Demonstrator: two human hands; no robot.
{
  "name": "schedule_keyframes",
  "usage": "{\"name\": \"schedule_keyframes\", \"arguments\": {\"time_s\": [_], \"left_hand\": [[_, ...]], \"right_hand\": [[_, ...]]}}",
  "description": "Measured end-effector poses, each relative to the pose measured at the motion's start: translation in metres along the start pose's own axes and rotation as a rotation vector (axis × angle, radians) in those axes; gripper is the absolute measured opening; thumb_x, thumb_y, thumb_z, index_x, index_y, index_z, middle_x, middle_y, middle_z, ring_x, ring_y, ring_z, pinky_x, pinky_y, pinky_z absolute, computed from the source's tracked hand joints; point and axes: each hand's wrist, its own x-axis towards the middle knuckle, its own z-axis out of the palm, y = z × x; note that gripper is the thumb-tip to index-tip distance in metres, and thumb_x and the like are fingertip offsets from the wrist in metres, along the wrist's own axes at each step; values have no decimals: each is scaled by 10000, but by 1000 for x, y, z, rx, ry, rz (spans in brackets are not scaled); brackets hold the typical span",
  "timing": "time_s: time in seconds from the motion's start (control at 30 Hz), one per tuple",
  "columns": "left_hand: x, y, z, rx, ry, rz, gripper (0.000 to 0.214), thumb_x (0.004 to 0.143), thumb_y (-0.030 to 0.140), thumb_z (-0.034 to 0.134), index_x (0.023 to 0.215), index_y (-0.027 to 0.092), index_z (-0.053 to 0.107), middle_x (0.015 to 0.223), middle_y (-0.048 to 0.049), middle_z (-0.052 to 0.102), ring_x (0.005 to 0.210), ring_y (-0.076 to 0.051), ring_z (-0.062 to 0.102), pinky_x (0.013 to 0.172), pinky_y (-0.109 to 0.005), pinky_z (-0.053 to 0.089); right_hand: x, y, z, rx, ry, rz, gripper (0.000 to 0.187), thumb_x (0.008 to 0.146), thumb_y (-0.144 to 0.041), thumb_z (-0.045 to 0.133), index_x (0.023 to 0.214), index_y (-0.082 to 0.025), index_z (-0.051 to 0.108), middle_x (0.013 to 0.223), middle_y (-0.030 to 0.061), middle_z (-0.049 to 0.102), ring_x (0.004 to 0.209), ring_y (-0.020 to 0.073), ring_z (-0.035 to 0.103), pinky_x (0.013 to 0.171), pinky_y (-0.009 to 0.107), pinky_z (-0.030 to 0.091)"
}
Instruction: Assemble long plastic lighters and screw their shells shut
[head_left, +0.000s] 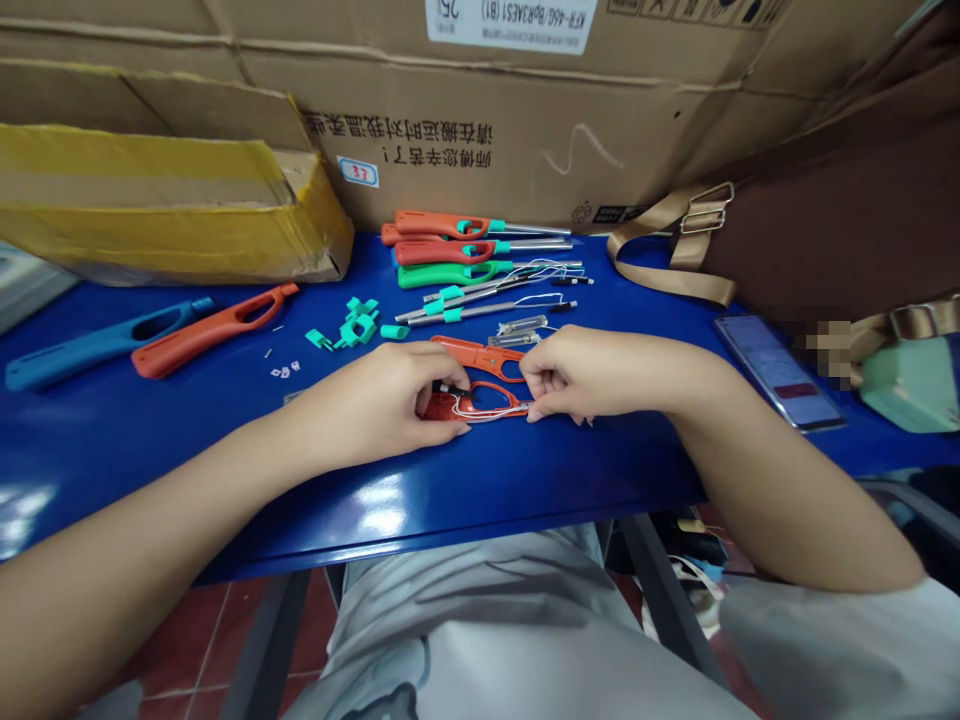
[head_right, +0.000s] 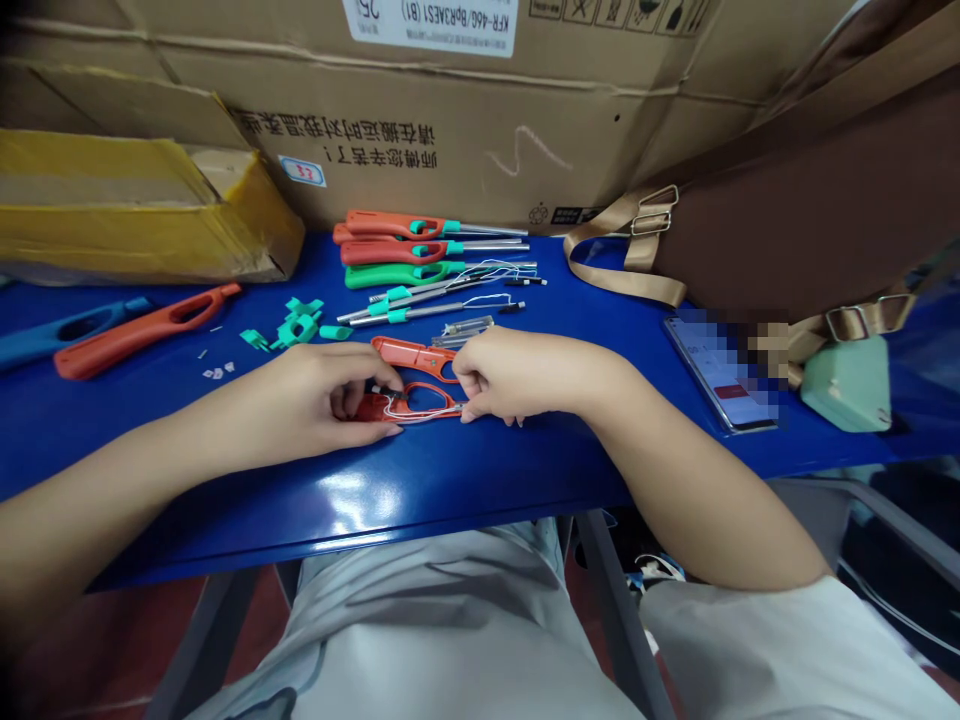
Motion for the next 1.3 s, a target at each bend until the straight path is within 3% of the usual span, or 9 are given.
{"name": "schedule_keyframes", "arguments": {"time_s": [0.17, 0.3, 0.43, 0.5, 0.67, 0.87, 1.1, 1.3], "left_hand": [[0, 2, -1, -3, -18, -26, 312, 804, 382, 762, 1046, 193, 707, 858, -6, 683, 697, -149, 617, 665, -271, 488], [-1, 2, 0, -16, -6, -28, 339, 778, 387, 797, 1040, 190, 708, 833, 3, 674, 696, -151, 619, 668, -273, 492], [-1, 3, -1, -20, -4, -10, 359, 774, 392, 812, 1048, 185, 709, 860, -1, 673, 744, -163, 633, 699, -284, 499], [-2, 3, -1, -19, -15, -8, 373, 770, 385, 818, 1064, 184, 708, 882, -5, 678, 762, -168, 636, 705, -288, 497], [-2, 6, -4, -15, -30, -5, 341, 768, 292, 802, 1078, 182, 712, 959, -25, 693, 808, -178, 642, 731, -291, 493], [-3, 6, -5, -30, -43, -18, 297, 790, 166, 707, 1087, 176, 703, 901, -7, 668, 817, -170, 629, 728, -275, 479], [-3, 7, -5, -49, -40, -29, 227, 838, 175, 689, 1064, 180, 713, 882, -6, 656, 803, -160, 625, 730, -271, 480], [-2, 6, 0, -18, 1, -12, 218, 866, 188, 670, 1079, 174, 714, 1020, -57, 653, 845, -180, 641, 765, -303, 514]], "right_hand": [[-1, 4, -1, -101, 32, -115, 190, 885, -305, 681, 763, -190, 592, 637, -20, 651, 556, 122, 589, 535, 237, 339], [-2, 1, 1, -231, 149, -260, 167, 858, -304, 724, 806, -185, 619, 764, 1, 646, 668, 131, 537, 600, 252, 332], [2, -7, 11, -227, 213, -379, 83, 878, -241, 675, 892, -184, 616, 859, 16, 630, 754, 150, 533, 639, 258, 328], [5, -10, 16, -237, 223, -407, 28, 898, -201, 615, 880, -184, 602, 881, 25, 625, 768, 157, 530, 644, 267, 324], [6, -16, 22, -257, 179, -417, 120, 932, -145, 504, 892, -182, 612, 877, 35, 633, 806, 176, 563, 687, 288, 340], [4, -12, 18, -227, 232, -449, 122, 905, -125, 537, 908, -186, 642, 875, 21, 642, 763, 158, 557, 657, 278, 341], [6, -9, 17, -172, 323, -567, 135, 884, -70, 583, 892, -179, 661, 866, 17, 647, 796, 155, 563, 716, 275, 386], [0, -8, 15, -188, 127, -530, 160, 854, -49, 595, 885, -191, 665, 830, -15, 635, 753, 130, 560, 668, 254, 394]]}}
